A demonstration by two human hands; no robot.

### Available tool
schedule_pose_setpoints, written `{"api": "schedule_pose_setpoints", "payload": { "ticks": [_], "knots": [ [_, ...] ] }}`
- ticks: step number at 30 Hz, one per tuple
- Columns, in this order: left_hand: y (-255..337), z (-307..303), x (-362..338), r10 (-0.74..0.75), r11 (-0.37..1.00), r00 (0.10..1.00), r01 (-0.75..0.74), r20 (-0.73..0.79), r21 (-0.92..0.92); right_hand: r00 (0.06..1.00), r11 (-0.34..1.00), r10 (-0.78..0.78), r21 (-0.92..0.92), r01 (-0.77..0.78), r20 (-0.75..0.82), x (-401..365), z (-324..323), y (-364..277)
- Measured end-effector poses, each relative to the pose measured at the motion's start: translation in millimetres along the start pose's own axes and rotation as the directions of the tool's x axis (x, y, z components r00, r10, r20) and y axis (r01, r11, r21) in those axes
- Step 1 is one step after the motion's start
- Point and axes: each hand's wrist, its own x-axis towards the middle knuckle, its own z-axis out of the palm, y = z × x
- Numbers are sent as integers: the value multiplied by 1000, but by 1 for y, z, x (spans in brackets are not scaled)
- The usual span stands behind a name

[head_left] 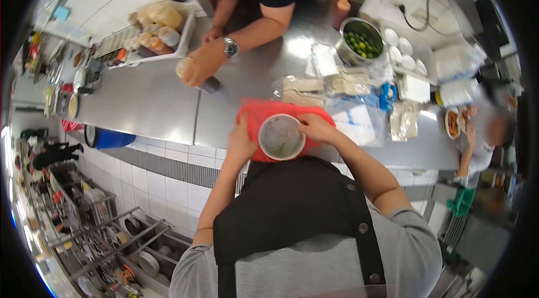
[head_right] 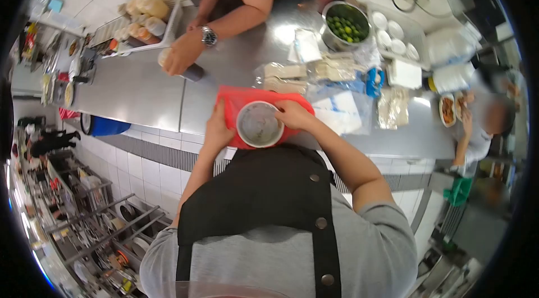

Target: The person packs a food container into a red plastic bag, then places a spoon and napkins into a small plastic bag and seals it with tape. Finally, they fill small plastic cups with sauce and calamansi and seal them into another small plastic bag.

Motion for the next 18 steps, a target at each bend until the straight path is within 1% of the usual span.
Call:
{"api": "schedule_pose_setpoints", "payload": {
  "ticks": [1,2,4,5,7,10,11,12,13,15,16,18],
  "knots": [
    [6,-5,5,-35,999,999,35,-21,21,1000,1000,7,14,-7,-9,1,0,7],
    [8,-7,8,-23,998,1000,21,19,63,1000,1000,12,26,-12,-14,1,-1,15],
    [13,-9,7,-15,989,996,2,88,145,992,995,95,-3,-96,-77,1,-9,22],
    [18,-8,2,-40,983,989,14,142,184,987,991,129,-20,-131,-100,-2,-11,24],
    [24,-14,-6,-103,962,971,41,218,270,959,961,261,124,-247,-115,-12,-20,30],
    [23,6,-15,-32,971,963,-34,269,237,918,892,384,296,-341,-101,-20,-31,24],
    [18,13,-15,-14,986,965,-30,263,163,902,863,422,349,-366,-96,-26,-33,18],
    [17,18,-13,8,996,966,-32,259,88,893,819,439,452,-353,-99,-32,-34,-1],
    [16,23,-10,34,999,966,-39,255,11,914,838,400,431,-334,-70,-30,-31,0],
    [18,24,-4,53,996,969,-32,242,-87,945,871,327,393,-295,-15,-25,-24,6],
    [20,21,-1,63,990,970,-31,236,-136,967,888,236,424,-176,-93,-24,-14,-1],
    [19,15,2,82,980,964,-32,252,-197,950,877,309,403,-262,-54,-9,0,13]
  ]
}}
